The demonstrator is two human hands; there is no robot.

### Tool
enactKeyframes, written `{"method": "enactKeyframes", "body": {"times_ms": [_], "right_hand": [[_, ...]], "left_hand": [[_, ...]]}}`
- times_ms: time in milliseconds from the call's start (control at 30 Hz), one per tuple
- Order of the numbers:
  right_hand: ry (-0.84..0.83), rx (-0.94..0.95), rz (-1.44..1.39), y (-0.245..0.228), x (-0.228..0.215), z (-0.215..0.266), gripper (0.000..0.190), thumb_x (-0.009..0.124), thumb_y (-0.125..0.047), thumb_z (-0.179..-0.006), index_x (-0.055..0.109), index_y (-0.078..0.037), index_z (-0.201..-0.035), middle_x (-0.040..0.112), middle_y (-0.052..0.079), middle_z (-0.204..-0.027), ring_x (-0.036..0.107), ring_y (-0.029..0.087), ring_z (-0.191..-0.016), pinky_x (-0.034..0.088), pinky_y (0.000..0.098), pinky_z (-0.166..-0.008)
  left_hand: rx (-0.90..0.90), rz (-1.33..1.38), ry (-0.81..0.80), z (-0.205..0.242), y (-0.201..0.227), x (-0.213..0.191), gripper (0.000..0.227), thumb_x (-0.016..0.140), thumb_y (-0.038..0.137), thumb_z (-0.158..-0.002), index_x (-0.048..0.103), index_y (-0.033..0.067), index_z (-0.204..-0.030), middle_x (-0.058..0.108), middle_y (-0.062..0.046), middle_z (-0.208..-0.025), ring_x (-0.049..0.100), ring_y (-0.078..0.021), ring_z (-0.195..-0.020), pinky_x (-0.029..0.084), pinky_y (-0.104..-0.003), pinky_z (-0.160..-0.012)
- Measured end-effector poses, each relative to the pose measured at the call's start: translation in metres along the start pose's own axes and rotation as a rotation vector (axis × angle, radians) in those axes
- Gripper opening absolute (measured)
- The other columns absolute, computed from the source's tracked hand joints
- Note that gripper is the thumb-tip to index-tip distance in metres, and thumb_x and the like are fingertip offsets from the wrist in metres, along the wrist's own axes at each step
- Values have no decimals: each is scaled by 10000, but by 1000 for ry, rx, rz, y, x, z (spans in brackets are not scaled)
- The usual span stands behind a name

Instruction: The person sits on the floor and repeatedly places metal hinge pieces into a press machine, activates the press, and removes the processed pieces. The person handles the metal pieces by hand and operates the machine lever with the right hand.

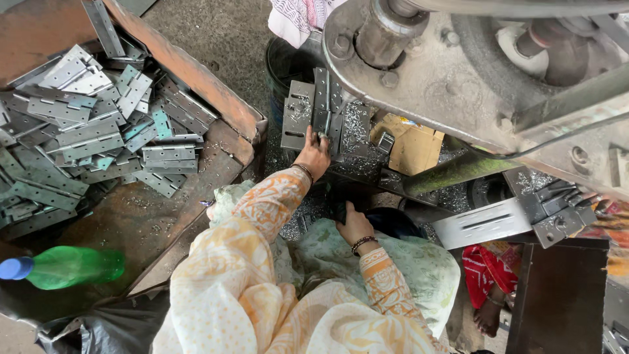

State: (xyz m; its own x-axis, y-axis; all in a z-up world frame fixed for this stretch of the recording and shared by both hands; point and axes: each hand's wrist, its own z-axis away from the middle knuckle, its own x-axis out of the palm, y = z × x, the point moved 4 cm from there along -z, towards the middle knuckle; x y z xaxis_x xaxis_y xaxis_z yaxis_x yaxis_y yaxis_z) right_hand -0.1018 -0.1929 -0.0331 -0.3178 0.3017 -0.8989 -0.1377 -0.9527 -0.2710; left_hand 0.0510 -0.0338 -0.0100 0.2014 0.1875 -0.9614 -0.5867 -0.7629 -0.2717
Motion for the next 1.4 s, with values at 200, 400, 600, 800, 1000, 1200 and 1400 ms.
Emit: {"method": "enactKeyframes", "body": {"times_ms": [200,400,600,800,1000,1200,1400], "right_hand": [[159,-23,-109,30,85,-4,784,753,-260,-828,390,-137,-1512,713,296,-929,695,488,-853,569,581,-740],[128,29,-166,43,124,-13,859,762,-252,-813,326,-153,-1546,707,302,-933,700,487,-862,578,568,-742],[80,15,-83,25,60,-5,828,758,-245,-796,368,-146,-1520,715,294,-994,692,486,-914,568,567,-804],[-33,4,39,2,-7,-6,762,766,-306,-816,418,-101,-1462,714,283,-1029,697,467,-961,575,552,-825],[32,19,25,20,29,-6,751,749,-303,-836,411,-111,-1478,719,283,-986,708,475,-898,584,564,-767],[239,-48,-138,42,99,-18,820,765,-252,-815,370,-163,-1528,701,315,-905,688,505,-846,568,589,-711],[265,-90,-181,38,94,-9,845,781,-191,-768,380,-146,-1511,693,318,-949,676,515,-871,564,585,-738]], "left_hand": [[58,2,-81,2,0,12,542,470,155,-985,458,-121,-1452,406,-389,-1494,486,-541,-1323,158,-733,-1144],[39,11,-43,7,-9,13,526,450,193,-1021,477,-84,-1468,432,-365,-1501,471,-522,-1367,162,-721,-1161],[-106,242,-105,10,-6,2,479,417,272,-1021,503,61,-1442,374,-240,-1566,325,-430,-1457,50,-768,-1144],[-288,180,-128,14,-16,-16,380,462,344,-1020,733,155,-1207,401,-103,-1605,228,-391,-1539,29,-806,-1132],[-343,139,-81,2,-23,-37,353,547,316,-949,753,153,-1183,509,-117,-1505,251,-462,-1499,54,-847,-1078],[-323,155,-121,-3,-28,-33,351,538,303,-1015,737,131,-1247,543,-124,-1484,259,-450,-1526,79,-857,-1110],[-365,221,-56,7,-25,-20,401,441,330,-1039,685,147,-1298,465,-83,-1558,224,-398,-1523,58,-819,-1116]]}}
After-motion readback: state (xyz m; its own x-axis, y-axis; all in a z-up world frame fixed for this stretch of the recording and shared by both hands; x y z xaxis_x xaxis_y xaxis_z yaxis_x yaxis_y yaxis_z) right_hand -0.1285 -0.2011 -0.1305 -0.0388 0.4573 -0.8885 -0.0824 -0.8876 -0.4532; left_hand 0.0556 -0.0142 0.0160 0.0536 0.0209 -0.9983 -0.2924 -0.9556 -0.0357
